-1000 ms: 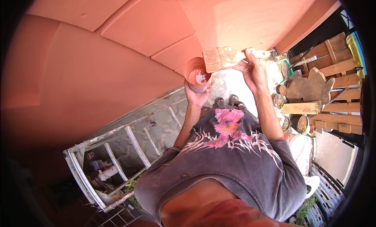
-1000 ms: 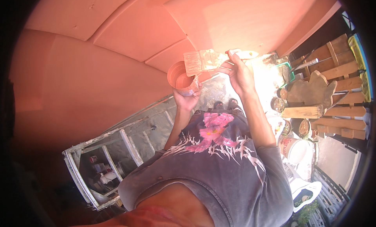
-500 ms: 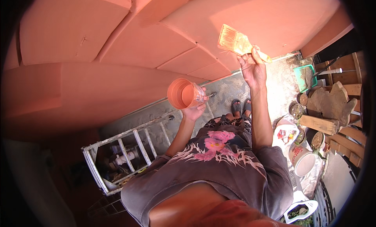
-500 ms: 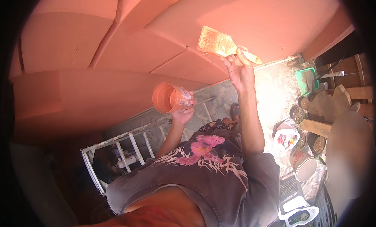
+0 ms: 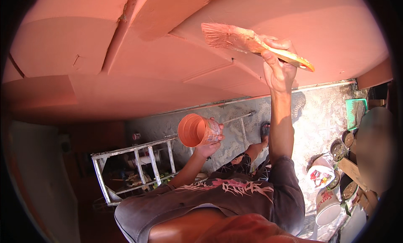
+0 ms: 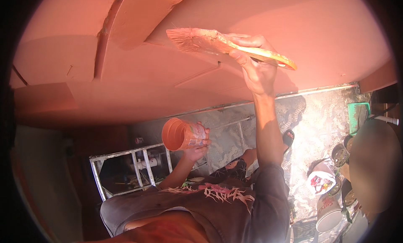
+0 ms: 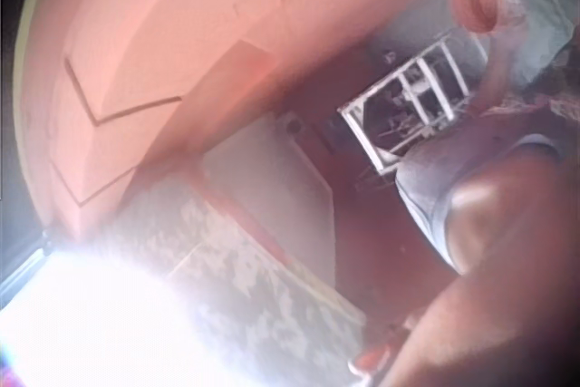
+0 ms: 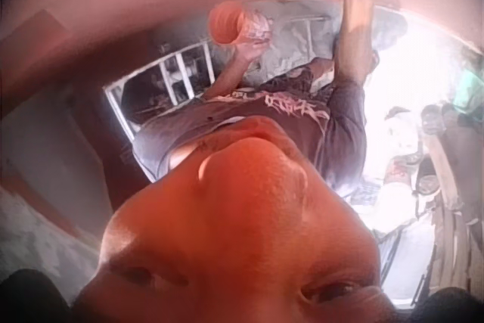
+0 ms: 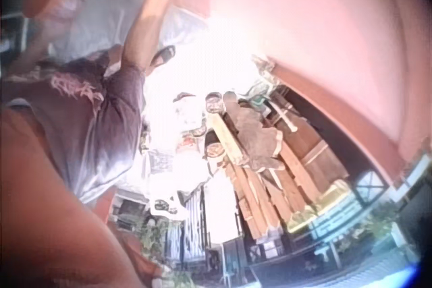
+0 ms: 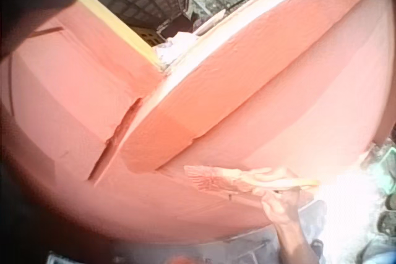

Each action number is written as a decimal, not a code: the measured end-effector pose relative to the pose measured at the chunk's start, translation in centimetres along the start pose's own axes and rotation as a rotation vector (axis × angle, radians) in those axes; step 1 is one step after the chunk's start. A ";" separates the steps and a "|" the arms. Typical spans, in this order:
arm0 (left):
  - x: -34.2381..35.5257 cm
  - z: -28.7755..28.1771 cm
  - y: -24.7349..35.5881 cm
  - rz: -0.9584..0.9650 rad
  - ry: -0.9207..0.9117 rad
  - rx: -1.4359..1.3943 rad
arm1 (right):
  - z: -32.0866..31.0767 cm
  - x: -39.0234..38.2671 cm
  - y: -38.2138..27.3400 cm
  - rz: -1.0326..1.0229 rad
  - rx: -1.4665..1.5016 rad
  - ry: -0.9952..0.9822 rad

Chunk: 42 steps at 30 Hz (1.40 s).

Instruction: The person paints a pink ceiling using a paintbrush and a small paint container. They repeatedly dip the brush into the container and apply paint to the ceiling surface, occasionally sitting on the floor to reach higher areas.

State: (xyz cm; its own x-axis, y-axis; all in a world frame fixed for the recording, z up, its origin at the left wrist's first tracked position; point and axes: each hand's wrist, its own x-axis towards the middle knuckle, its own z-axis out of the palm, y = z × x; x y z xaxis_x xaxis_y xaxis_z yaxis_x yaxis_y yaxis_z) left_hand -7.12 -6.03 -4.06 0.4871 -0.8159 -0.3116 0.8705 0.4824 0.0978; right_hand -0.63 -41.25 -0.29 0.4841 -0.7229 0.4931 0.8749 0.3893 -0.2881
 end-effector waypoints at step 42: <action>-1.3 -1.6 2.6 -0.025 0.197 0.089 | 5.8 3.9 0.8 -0.480 -0.413 -0.179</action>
State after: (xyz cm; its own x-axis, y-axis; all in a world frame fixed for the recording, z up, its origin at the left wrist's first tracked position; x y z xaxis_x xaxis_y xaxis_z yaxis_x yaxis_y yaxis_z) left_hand -5.62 -3.19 -4.94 0.4496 -0.7452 -0.4925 0.8892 0.4257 0.1676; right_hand 2.05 -40.48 6.17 0.0676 -0.6416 0.7641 0.9335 -0.2296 -0.2753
